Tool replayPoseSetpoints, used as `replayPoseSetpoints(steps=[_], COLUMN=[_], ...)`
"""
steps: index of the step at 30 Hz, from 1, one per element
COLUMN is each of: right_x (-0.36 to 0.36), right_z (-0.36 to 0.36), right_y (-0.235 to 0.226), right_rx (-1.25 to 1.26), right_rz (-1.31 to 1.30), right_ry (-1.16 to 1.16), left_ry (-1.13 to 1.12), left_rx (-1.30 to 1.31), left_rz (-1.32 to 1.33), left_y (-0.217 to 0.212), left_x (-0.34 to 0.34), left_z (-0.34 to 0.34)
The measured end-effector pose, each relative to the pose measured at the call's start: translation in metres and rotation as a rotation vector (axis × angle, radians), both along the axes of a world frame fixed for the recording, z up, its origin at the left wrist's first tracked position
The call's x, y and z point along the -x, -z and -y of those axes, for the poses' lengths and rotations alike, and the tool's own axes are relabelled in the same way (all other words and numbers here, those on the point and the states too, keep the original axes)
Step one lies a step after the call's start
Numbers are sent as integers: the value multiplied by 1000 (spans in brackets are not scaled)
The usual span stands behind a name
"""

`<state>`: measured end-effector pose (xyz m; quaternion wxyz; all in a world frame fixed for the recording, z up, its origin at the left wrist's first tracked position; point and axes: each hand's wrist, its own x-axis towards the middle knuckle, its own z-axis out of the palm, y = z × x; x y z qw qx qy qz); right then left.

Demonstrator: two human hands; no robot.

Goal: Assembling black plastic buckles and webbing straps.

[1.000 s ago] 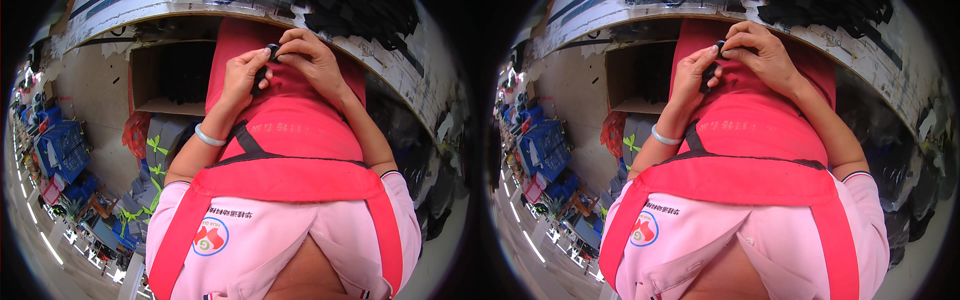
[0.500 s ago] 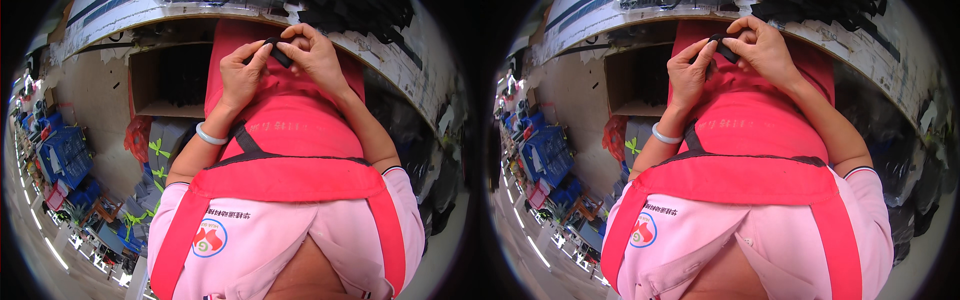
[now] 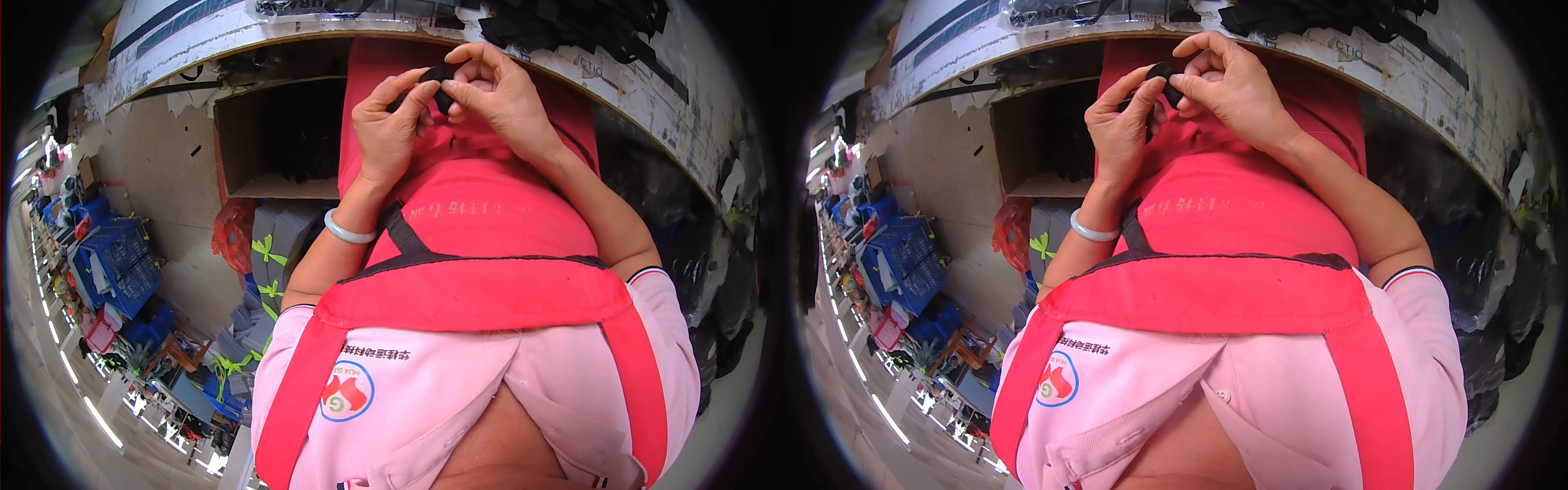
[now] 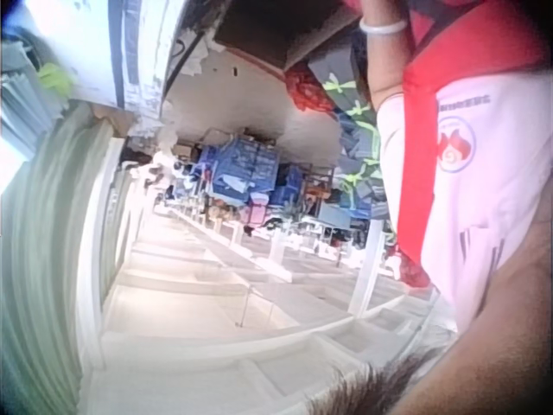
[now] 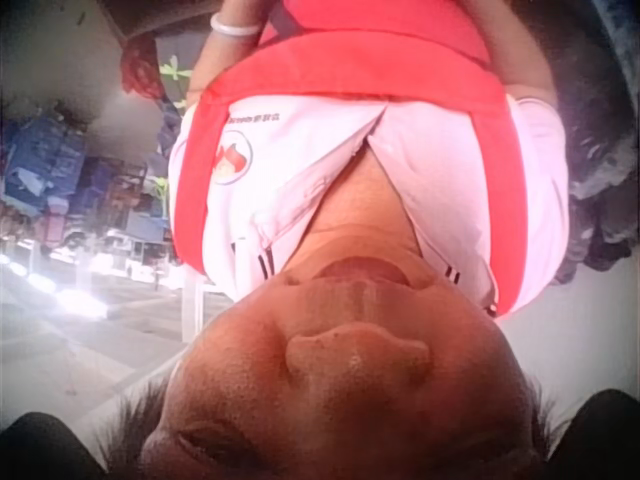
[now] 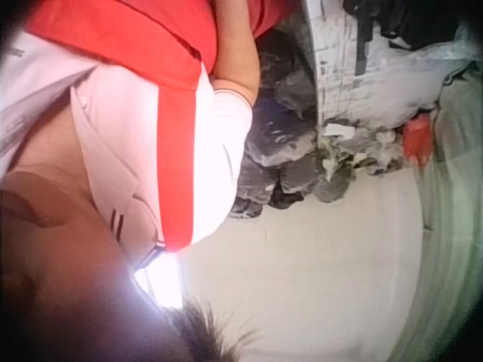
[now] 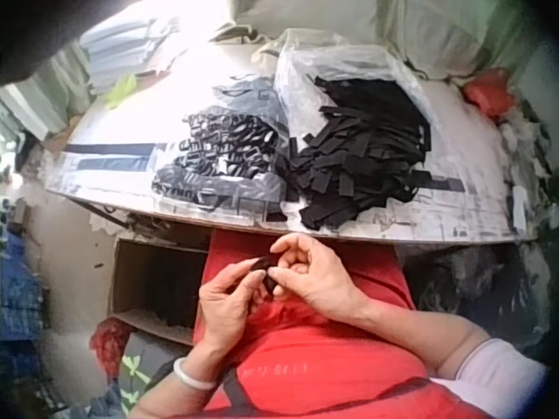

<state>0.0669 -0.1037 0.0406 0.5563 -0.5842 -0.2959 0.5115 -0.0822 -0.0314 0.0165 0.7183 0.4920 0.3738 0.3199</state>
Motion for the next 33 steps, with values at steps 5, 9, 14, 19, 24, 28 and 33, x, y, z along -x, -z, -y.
replayPoseSetpoints(steps=[5, 9, 14, 19, 24, 28, 33], right_x=[-18, -29, -27, -32, -32, -31, -28], right_z=[-1, 3, 4, 5, 6, 3, 3], right_y=[7, 11, 20, 21, 22, 24, 24], right_rx=[107, 205, 37, 98, 133, 49, -32], right_rz=[-172, -144, 37, -106, -272, -204, -115], right_ry=[-100, -349, -89, -154, -162, -118, -123], left_ry=[115, 200, 252, 261, 267, 297, 283], left_rx=[-341, -550, -617, -689, -691, -652, -618], left_rz=[20, 12, 14, 15, 13, -16, -22], left_y=[13, 8, 7, 1, -2, -5, -8], left_x=[8, 13, 15, 15, 16, 20, 21], left_z=[-1, 1, 1, 6, 10, 10, 13])
